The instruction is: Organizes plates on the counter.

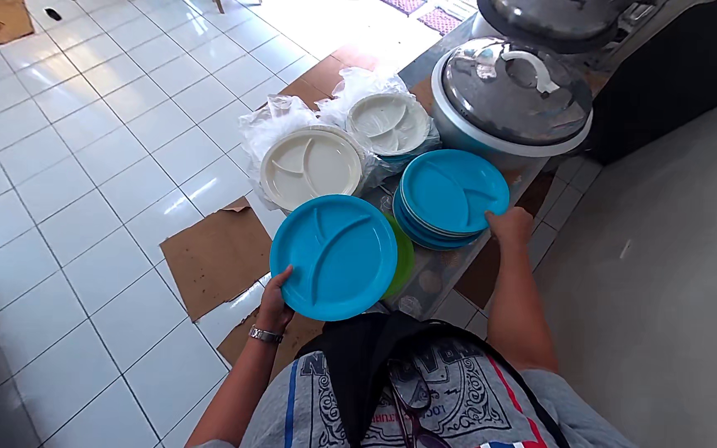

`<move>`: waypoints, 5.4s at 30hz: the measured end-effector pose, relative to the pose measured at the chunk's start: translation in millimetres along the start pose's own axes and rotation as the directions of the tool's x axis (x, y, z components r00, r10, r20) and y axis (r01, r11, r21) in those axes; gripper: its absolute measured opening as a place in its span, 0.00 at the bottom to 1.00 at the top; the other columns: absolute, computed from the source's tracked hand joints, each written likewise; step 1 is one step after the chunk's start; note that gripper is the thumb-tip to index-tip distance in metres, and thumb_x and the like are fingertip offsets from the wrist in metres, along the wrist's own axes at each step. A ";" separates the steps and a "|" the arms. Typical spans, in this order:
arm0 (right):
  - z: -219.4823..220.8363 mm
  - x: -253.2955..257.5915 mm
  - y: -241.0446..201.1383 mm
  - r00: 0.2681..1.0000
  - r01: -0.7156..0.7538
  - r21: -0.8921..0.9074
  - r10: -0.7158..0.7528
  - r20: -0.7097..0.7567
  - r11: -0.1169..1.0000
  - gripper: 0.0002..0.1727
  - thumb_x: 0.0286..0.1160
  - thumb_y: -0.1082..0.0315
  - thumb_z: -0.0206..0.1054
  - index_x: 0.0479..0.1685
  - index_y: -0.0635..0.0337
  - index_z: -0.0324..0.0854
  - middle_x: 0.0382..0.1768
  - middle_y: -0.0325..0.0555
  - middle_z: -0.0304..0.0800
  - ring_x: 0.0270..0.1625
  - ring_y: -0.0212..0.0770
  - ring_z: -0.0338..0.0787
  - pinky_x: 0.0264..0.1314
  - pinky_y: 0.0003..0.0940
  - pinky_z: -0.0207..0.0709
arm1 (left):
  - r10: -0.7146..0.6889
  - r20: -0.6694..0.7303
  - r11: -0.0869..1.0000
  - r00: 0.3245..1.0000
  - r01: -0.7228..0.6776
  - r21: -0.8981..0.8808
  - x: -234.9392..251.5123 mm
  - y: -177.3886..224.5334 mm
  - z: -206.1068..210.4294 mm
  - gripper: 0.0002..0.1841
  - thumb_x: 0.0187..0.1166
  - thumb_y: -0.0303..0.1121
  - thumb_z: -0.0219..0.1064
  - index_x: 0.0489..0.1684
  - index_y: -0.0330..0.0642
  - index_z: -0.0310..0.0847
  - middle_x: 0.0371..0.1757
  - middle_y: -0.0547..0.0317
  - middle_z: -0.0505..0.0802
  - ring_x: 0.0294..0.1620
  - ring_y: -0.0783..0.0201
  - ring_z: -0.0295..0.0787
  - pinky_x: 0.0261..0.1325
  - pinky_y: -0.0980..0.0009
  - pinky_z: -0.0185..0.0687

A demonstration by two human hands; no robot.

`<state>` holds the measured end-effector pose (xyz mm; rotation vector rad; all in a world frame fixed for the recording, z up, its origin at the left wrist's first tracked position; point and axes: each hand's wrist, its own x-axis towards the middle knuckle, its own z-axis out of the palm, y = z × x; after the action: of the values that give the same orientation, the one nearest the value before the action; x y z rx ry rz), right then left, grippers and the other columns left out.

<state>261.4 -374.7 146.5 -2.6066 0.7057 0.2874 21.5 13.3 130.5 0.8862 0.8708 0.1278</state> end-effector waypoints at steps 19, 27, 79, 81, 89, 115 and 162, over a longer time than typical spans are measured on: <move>23.7 -73.8 -103.7 0.512 0.683 0.372 -0.775 0.370 0.628 0.27 0.83 0.67 0.68 0.80 0.62 0.70 0.66 0.67 0.85 0.67 0.63 0.87 0.72 0.62 0.77 | 0.022 0.381 0.996 0.924 -0.055 0.075 15.6 -3.1 41.2 0.26 0.97 0.47 0.32 0.69 0.44 0.75 0.47 0.55 0.95 0.49 0.65 0.94 0.54 0.66 0.91; 46.5 -79.4 -122.3 0.525 0.680 0.242 -0.690 0.499 0.692 0.32 0.72 0.56 0.80 0.75 0.57 0.78 0.62 0.63 0.88 0.66 0.63 0.87 0.70 0.69 0.74 | -0.084 0.433 0.979 0.898 -0.007 0.204 8.6 7.8 16.3 0.17 0.88 0.36 0.48 0.67 0.40 0.72 0.46 0.56 0.94 0.48 0.66 0.94 0.54 0.66 0.91; 113.2 -102.9 -472.4 0.109 0.967 -0.241 -0.732 0.672 -0.077 0.22 0.81 0.75 0.63 0.74 0.54 0.81 0.70 0.66 0.84 0.76 0.72 0.78 0.73 0.79 0.66 | 0.046 -0.444 0.956 0.895 -0.168 -0.239 -48.1 -3.9 -156.0 0.13 0.79 0.18 0.54 0.59 0.37 0.73 0.39 0.54 0.95 0.36 0.65 0.96 0.38 0.68 0.94; 147.5 -106.2 -481.2 0.091 0.971 -0.221 -0.715 0.693 -0.091 0.22 0.81 0.73 0.65 0.74 0.54 0.81 0.72 0.68 0.81 0.79 0.73 0.74 0.75 0.78 0.63 | 0.040 -0.465 0.952 0.885 -0.175 -0.253 -48.7 -4.8 -166.5 0.14 0.79 0.18 0.53 0.60 0.37 0.72 0.40 0.54 0.95 0.37 0.66 0.96 0.38 0.68 0.94; 168.4 -120.0 -403.7 -0.093 0.996 0.051 -0.919 0.382 -0.079 0.27 0.82 0.58 0.69 0.79 0.55 0.78 0.78 0.66 0.76 0.80 0.71 0.75 0.77 0.73 0.66 | 0.037 -0.496 0.958 0.867 -0.171 -0.229 -37.4 11.0 -191.2 0.15 0.78 0.18 0.54 0.60 0.37 0.72 0.41 0.56 0.95 0.37 0.67 0.96 0.39 0.69 0.94; 209.6 -179.1 -382.4 0.520 0.837 -0.183 -0.644 0.561 0.516 0.39 0.83 0.47 0.66 0.78 0.73 0.66 0.65 0.70 0.84 0.68 0.65 0.87 0.66 0.62 0.80 | 0.025 -0.427 0.980 0.904 -0.106 -0.166 -11.7 32.2 -160.3 0.13 0.78 0.18 0.53 0.58 0.37 0.73 0.40 0.55 0.95 0.37 0.66 0.96 0.38 0.69 0.94; 178.3 -191.7 -283.2 0.272 0.956 -0.241 -0.821 0.502 0.169 0.20 0.88 0.72 0.52 0.71 0.77 0.74 0.49 0.73 0.90 0.50 0.73 0.92 0.49 0.68 0.82 | 0.061 -0.397 0.978 0.916 -0.134 -0.159 -22.8 30.2 -150.2 0.12 0.80 0.19 0.52 0.56 0.38 0.73 0.39 0.58 0.94 0.37 0.69 0.95 0.38 0.71 0.93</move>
<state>230.4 9.7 143.2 -2.8080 -1.3000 0.4390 -93.1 116.8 117.7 0.7410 1.1665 0.4794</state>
